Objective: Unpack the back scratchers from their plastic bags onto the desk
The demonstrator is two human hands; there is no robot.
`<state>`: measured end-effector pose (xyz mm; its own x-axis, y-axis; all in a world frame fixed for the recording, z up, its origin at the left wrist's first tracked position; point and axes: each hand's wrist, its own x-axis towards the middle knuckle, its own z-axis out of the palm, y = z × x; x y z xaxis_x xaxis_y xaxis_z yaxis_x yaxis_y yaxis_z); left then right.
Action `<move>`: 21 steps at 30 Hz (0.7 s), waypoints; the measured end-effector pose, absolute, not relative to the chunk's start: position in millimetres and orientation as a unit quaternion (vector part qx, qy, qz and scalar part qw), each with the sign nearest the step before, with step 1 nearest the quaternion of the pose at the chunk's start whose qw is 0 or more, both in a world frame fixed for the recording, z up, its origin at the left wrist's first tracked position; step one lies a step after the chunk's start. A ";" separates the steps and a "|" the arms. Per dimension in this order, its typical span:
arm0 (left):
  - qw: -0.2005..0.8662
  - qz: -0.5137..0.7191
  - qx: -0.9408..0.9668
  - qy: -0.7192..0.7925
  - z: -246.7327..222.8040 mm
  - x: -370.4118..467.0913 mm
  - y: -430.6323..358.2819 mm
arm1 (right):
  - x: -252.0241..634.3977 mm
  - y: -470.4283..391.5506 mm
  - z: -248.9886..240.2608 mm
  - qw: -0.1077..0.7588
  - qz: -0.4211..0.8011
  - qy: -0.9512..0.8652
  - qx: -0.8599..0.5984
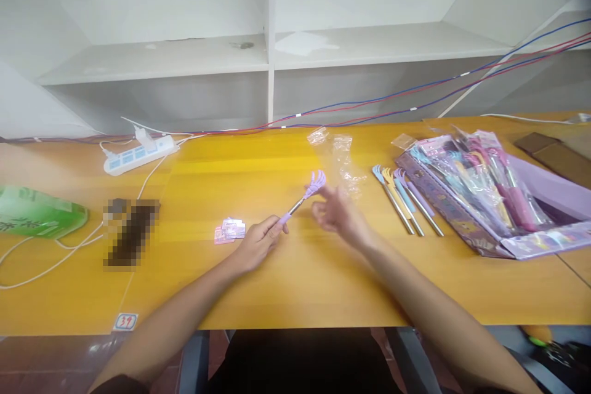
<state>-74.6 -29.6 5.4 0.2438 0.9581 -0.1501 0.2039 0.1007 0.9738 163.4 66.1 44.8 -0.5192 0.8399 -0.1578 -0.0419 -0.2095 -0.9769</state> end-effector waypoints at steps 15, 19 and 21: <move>0.287 0.167 0.752 0.570 4.8 -46.1 -51.9 | 124.8 -21.9 43.7 0.321 0.807 -0.409 -0.281; 0.402 0.150 0.749 0.506 22.5 -40.0 -69.3 | 151.2 -38.7 70.4 0.259 0.694 -0.617 -0.267; 0.426 0.120 0.755 0.483 25.8 -45.9 -79.8 | 177.9 -45.4 87.1 0.218 0.662 -0.688 -0.204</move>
